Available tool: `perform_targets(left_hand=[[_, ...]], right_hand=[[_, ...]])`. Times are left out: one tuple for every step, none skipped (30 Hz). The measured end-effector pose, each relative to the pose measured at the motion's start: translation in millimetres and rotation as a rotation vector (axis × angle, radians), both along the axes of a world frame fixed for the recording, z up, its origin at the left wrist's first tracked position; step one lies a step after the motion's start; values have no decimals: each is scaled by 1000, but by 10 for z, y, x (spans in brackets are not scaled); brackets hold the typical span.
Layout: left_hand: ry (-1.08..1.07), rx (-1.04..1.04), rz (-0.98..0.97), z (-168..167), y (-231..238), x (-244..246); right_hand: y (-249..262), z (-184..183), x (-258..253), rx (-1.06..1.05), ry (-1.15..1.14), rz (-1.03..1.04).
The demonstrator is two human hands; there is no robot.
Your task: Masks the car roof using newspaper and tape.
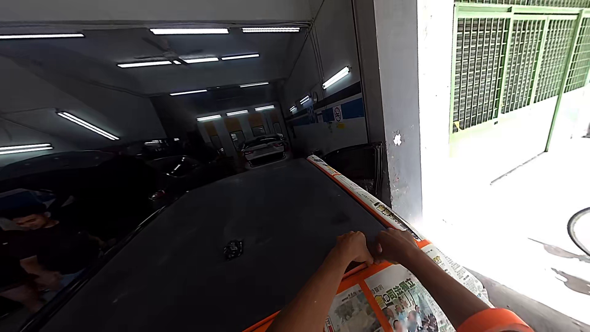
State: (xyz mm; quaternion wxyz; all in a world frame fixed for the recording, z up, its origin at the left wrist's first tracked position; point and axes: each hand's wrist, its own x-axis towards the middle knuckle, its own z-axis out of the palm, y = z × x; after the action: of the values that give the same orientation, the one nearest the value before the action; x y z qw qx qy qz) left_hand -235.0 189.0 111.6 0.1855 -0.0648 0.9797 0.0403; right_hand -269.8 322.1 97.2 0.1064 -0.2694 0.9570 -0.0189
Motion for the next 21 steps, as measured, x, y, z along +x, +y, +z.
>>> perform_targets(left_hand=[[-11, 20, -3, -8, -32, -29], [-17, 31, -11, -13, -57, -52], [-18, 36, -24, -21, -76, -67], [-19, 42, -31, -30, -92, -78], [-21, 50, -34, -37, -107, -85], [-21, 57, -35, -43, -121, -85], [-20, 65, -37, -49, -132, -80], [-14, 74, -38, -59, -139, -72], [-9, 84, -35, -65, -142, -59], [-6, 88, -37, -67, -144, -49], [-1, 88, -44, -72, -146, -43], [0, 80, -51, -77, -142, -35], [1, 67, -54, -84, -135, -28], [2, 54, -50, -87, -123, -23], [3, 44, -47, -85, -112, -18], [4, 37, -47, -80, -104, -15], [1, 37, -47, -75, -100, -12], [2, 40, -47, -80, -101, -12], [7, 42, -43, -81, -104, -13], [13, 40, -36, -81, -106, -15], [24, 40, -24, -89, -102, -13]], right_hand=[[69, -52, -44, -53, -17, 8], [141, -111, -99, -115, -37, 21], [212, -173, -156, -177, -60, 35], [274, -225, -206, -228, -80, 44], [319, -251, -235, -262, -93, 49], [349, -261, -245, -277, -104, 55], [365, -262, -245, -280, -110, 58], [372, -260, -239, -278, -109, 64], [370, -253, -232, -274, -107, 67], [363, -247, -230, -267, -101, 71], [352, -247, -232, -250, -89, 76], [343, -247, -229, -233, -76, 81], [332, -247, -222, -219, -62, 87], [325, -248, -216, -214, -46, 92], [321, -247, -210, -206, -30, 102], [318, -249, -206, -200, -17, 114], [317, -258, -201, -197, -3, 127], [318, -270, -195, -197, 9, 140], [317, -277, -192, -199, 21, 150], [316, -283, -186, -204, 33, 159], [317, -284, -173, -208, 40, 169]])
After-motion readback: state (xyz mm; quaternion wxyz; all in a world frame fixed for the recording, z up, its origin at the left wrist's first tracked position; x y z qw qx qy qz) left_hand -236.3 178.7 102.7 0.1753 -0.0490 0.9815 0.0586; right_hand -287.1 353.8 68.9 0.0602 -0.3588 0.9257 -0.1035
